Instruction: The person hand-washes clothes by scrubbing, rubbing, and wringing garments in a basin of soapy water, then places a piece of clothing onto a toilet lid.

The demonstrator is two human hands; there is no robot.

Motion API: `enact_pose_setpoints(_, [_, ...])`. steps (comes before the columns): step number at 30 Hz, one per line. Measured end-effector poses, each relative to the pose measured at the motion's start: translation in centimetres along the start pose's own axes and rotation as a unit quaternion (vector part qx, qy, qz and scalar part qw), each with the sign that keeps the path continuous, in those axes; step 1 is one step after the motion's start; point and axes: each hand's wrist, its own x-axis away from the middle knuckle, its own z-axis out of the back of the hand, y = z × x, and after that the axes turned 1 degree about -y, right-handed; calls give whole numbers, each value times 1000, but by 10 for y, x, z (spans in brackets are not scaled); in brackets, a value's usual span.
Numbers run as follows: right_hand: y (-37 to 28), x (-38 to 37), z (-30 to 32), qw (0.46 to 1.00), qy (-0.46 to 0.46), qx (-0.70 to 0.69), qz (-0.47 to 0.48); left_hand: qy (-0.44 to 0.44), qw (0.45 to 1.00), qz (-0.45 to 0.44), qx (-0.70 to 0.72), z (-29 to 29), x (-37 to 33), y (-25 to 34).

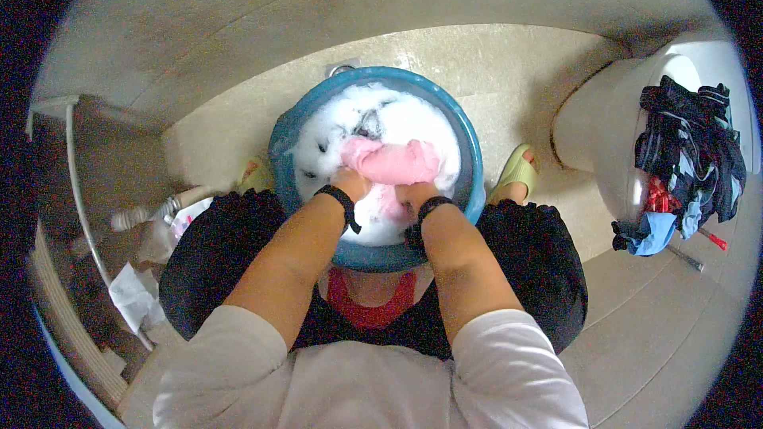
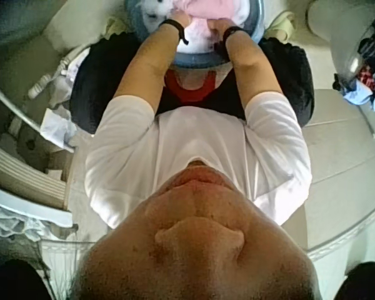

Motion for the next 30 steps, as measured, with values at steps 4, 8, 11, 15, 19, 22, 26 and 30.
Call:
enact_pose_setpoints(4, [-7, 11, 36, 973, -138, 71, 170, -14, 992, 70, -107, 0, 3, -9])
enact_pose_setpoints(8, [42, -14, 23, 981, 194, 17, -13, -82, 993, -28, -80, 81, 10, 51])
enact_pose_setpoints(11, [-3, 39, 100, 911, 23, -396, 115, 11, 932, -62, 357, 123, 56, 41])
enact_pose_setpoints(15, [-53, 136, 145, 652, 49, -744, 139, 38, 833, -251, 492, 162, 129, 117])
enact_pose_setpoints(19, [-30, 176, 161, 715, 308, -570, 261, -10, 663, -163, 731, 152, 160, 111])
enact_pose_setpoints(22, [-52, 233, 167, 786, 295, -436, 324, -12, 549, 75, 832, 152, 182, 120])
enact_pose_setpoints(26, [-84, 221, 127, 819, 375, -191, 390, -103, 379, -243, 887, 139, 154, 113])
enact_pose_setpoints(30, [-19, 167, 115, 792, 280, -434, 326, -17, 384, -234, 893, 114, 134, 113])
